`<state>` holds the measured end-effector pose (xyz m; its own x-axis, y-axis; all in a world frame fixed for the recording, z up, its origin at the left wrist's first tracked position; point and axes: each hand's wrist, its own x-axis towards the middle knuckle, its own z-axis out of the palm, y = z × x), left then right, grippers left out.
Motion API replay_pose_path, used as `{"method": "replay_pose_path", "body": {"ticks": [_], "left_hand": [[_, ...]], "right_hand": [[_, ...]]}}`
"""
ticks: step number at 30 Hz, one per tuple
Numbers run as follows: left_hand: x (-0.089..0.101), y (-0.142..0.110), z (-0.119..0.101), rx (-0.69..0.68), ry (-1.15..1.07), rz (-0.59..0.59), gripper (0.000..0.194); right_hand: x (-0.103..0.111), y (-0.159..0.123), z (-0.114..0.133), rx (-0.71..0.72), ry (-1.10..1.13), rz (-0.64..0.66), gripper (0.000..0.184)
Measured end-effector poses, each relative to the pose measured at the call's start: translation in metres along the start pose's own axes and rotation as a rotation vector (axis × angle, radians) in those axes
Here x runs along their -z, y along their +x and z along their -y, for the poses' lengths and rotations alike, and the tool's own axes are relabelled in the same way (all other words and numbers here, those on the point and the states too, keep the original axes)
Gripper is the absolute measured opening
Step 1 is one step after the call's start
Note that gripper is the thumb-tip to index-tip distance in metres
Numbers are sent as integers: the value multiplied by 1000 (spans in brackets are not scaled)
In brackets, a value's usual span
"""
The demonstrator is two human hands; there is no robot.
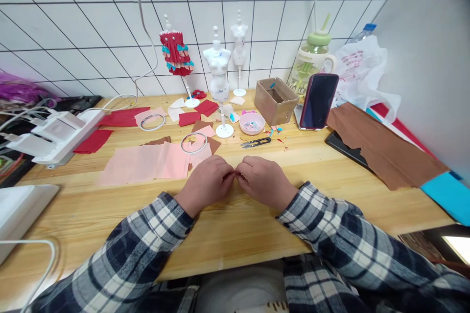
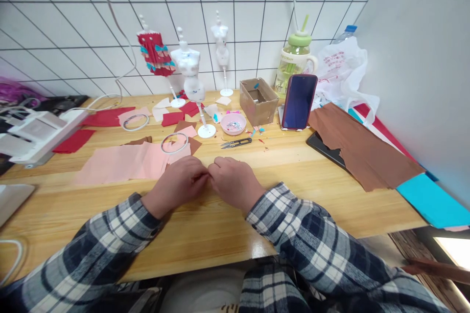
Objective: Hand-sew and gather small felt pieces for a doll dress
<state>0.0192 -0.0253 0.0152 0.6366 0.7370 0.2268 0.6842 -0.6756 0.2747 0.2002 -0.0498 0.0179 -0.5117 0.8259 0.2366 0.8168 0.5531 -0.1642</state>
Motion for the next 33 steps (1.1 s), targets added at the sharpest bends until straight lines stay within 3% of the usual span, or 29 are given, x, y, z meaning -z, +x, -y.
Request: {"method": "replay_pose_path", "body": {"ticks": [3,6,9,12,16,21,23,27,33], "left_hand": [[3,0,-1,256,-251,-108,17],[6,1,-3,461,-614,-130,23],[6,1,-5,542,-887,-133,27],[3,0,-5,527,-1020,-166,26],[4,-3,-1,402,-928,-189,24],[12,-5,8,-87,-546,-183,15],[11,-5,11,-209,-418,-167,13],[6,-5,18,-302,-272,-166,13],[3,-5,22,-400,-139,-170,15]], "right_hand": [[0,-2,1,-49,35,-86,24],[1,-4,2,-69,93,-174,29],[1,-4,2,-78,204,-251,28],[2,-1,1,-145,410,-307,19],[2,4,-7,-288,744,-232,14],[-2,6,-23,-230,940,-7,14],[-4,5,-28,-174,952,70,11],[-5,6,-36,-116,950,169,11],[-6,7,-44,-69,865,206,12]]}}
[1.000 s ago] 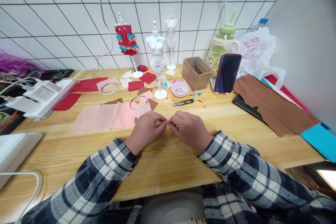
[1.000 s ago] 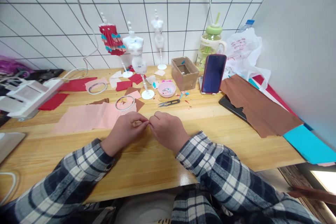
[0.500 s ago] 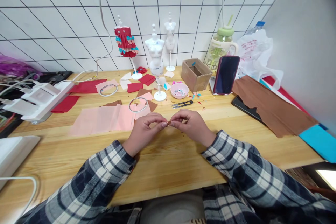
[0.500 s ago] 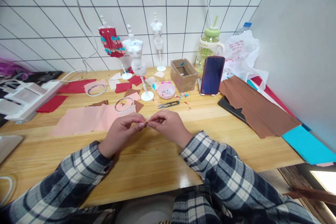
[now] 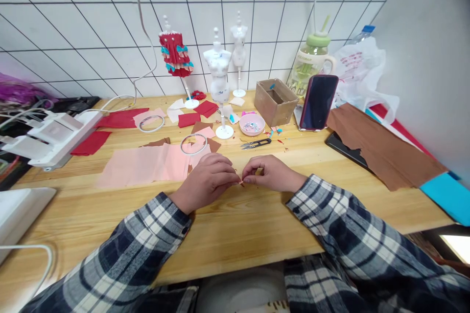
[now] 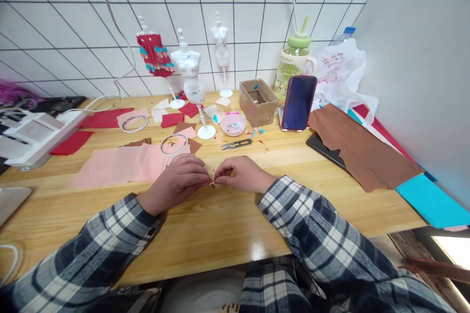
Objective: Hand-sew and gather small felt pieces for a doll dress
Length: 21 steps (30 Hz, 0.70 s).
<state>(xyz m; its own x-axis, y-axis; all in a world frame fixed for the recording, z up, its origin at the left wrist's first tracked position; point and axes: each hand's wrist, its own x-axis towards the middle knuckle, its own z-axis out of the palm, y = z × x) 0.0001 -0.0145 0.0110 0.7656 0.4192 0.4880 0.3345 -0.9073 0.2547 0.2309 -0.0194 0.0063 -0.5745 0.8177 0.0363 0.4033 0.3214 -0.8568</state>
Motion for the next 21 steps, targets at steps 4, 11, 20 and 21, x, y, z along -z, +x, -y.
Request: {"method": "replay_pose_path", "body": {"ticks": [4,11,20,21], "left_hand": [[4,2,-4,-82,98,41,20],[5,3,-8,-83,276,130,21],[-1,9,-17,184,209,161,19],[-2,9,-17,244,162,150,18]], "right_hand": [[-2,1,0,50,-130,23,9],[-10,-2,7,109,-333,-28,11],[-32,-12,28,35,-676,-232,14],[-33,-13,30,57,-731,-246,16]]}}
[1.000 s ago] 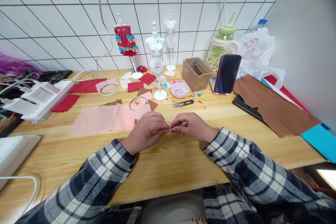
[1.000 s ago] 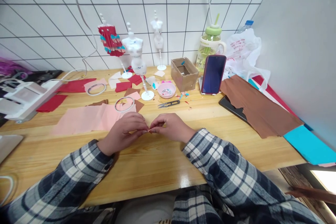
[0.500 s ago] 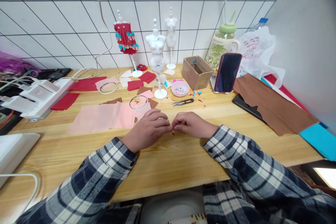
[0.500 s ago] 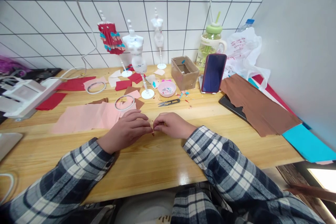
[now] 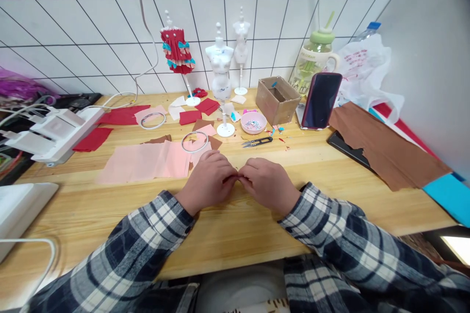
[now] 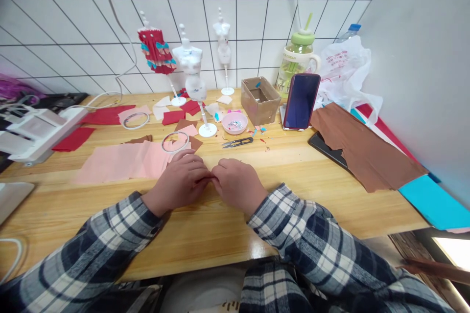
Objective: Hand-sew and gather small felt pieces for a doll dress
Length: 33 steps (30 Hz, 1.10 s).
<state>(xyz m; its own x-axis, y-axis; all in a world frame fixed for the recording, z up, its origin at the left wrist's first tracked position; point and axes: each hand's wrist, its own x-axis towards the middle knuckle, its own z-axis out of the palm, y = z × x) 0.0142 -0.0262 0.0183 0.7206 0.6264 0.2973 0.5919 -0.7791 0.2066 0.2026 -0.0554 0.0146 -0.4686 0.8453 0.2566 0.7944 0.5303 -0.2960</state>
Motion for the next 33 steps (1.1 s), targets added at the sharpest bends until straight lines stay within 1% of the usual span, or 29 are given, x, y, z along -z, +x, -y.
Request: {"method": "replay_pose_path", "body": {"ticks": [1,3,5,7,9,11,12,13,14,15,16,17,18,19,20,25,30,33], "left_hand": [[-1,1,-1,72,-69,-6,17],[-3,2,-1,272,-263,-33,15],[-5,2,0,501,-545,-47,16],[-6,1,2,663,-880,-44,19],[-5,0,3,729,-1173,-76,21],[-4,-1,4,747,-1344,-136,20],[-4,-1,3,755,-1389,-151,19],[-3,0,3,763,-1416,-153,19],[-3,0,2,769,-1430,-143,19],[-3,0,1,772,-1439,-127,19],[-3,0,0,770,-1446,-111,20],[-3,0,-1,765,-1449,-93,20],[-3,0,-1,756,-1450,-77,21],[-4,0,-2,747,-1450,-62,22],[-4,0,-2,738,-1448,-49,23],[-4,-1,1,697,-1377,39,25],[-4,-2,3,643,-1279,78,27],[-3,-3,5,587,-1319,118,27]], "right_hand": [[0,-1,2,29,-54,-21,17],[1,-2,2,101,-149,-70,20],[2,-3,1,173,-209,-125,21],[3,-4,-3,225,-193,-191,22],[4,-3,-6,208,-54,-277,22],[5,0,-9,86,195,-364,20],[4,2,-10,2,336,-385,19],[4,4,-11,-83,477,-377,22],[2,6,-11,-155,614,-333,27],[1,8,-11,-207,741,-257,33],[-1,10,-11,-240,856,-169,38],[-3,12,-11,-259,952,-84,39],[-5,13,-11,-273,1017,-27,38],[-7,14,-10,-286,1057,5,36],[-8,15,-10,-298,1073,11,34],[-7,15,-10,-341,1065,-15,25],[-3,15,-11,-372,1104,0,17],[1,15,-11,-378,1114,12,13]]}}
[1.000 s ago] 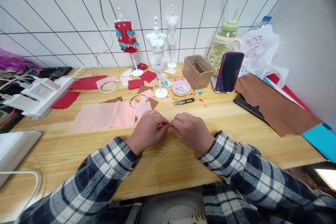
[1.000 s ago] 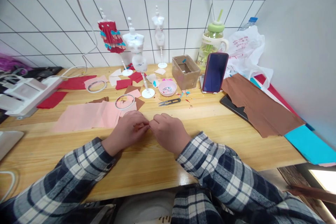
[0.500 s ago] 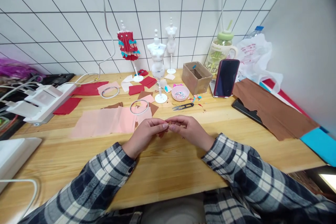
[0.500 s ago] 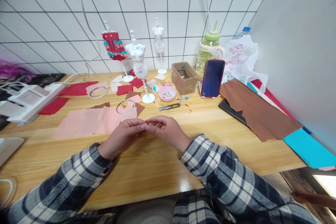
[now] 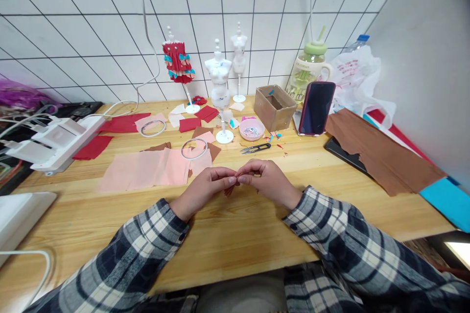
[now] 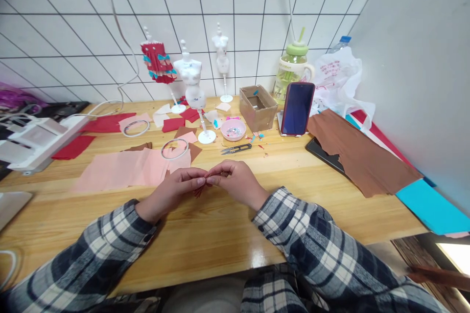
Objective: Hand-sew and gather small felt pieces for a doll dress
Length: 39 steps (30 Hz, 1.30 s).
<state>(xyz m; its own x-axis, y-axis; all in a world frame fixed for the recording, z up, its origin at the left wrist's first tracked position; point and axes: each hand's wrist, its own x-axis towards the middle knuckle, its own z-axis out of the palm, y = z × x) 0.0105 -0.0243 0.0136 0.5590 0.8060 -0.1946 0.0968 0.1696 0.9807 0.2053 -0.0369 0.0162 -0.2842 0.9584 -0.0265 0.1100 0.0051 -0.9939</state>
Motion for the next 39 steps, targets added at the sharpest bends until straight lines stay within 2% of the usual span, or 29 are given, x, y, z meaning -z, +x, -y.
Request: {"method": "replay_pose_path", "body": {"ticks": [3,8,10,13,15,17,19,22,26,29,34,39], "left_hand": [[3,0,-1,-17,-43,39,27],[4,1,-3,57,99,-1,21],[4,2,-3,57,133,-30,21],[4,2,-1,23,196,-123,25],[5,3,0,10,230,-188,28],[5,3,0,-21,274,-231,30],[3,4,0,-51,321,-275,30],[2,4,-2,-39,328,-338,31],[5,3,-3,-23,336,-363,32],[9,2,-3,-4,292,-326,31],[8,2,0,5,74,-180,37],[5,4,2,65,130,-212,35]], "right_hand": [[4,1,0,-60,-5,5,14],[11,3,-3,-50,-102,-7,20],[10,2,-3,-57,-90,-10,30],[6,1,-5,-108,3,-2,56],[2,1,-7,-157,90,49,63],[-2,1,-9,-203,178,90,58],[-4,2,-10,-232,219,78,52],[-1,3,-9,-223,154,39,39],[10,5,-7,-175,2,5,27],[16,7,-8,-134,-81,1,24],[14,6,-10,-131,-131,56,27],[14,6,-9,-78,-199,3,23]]}}
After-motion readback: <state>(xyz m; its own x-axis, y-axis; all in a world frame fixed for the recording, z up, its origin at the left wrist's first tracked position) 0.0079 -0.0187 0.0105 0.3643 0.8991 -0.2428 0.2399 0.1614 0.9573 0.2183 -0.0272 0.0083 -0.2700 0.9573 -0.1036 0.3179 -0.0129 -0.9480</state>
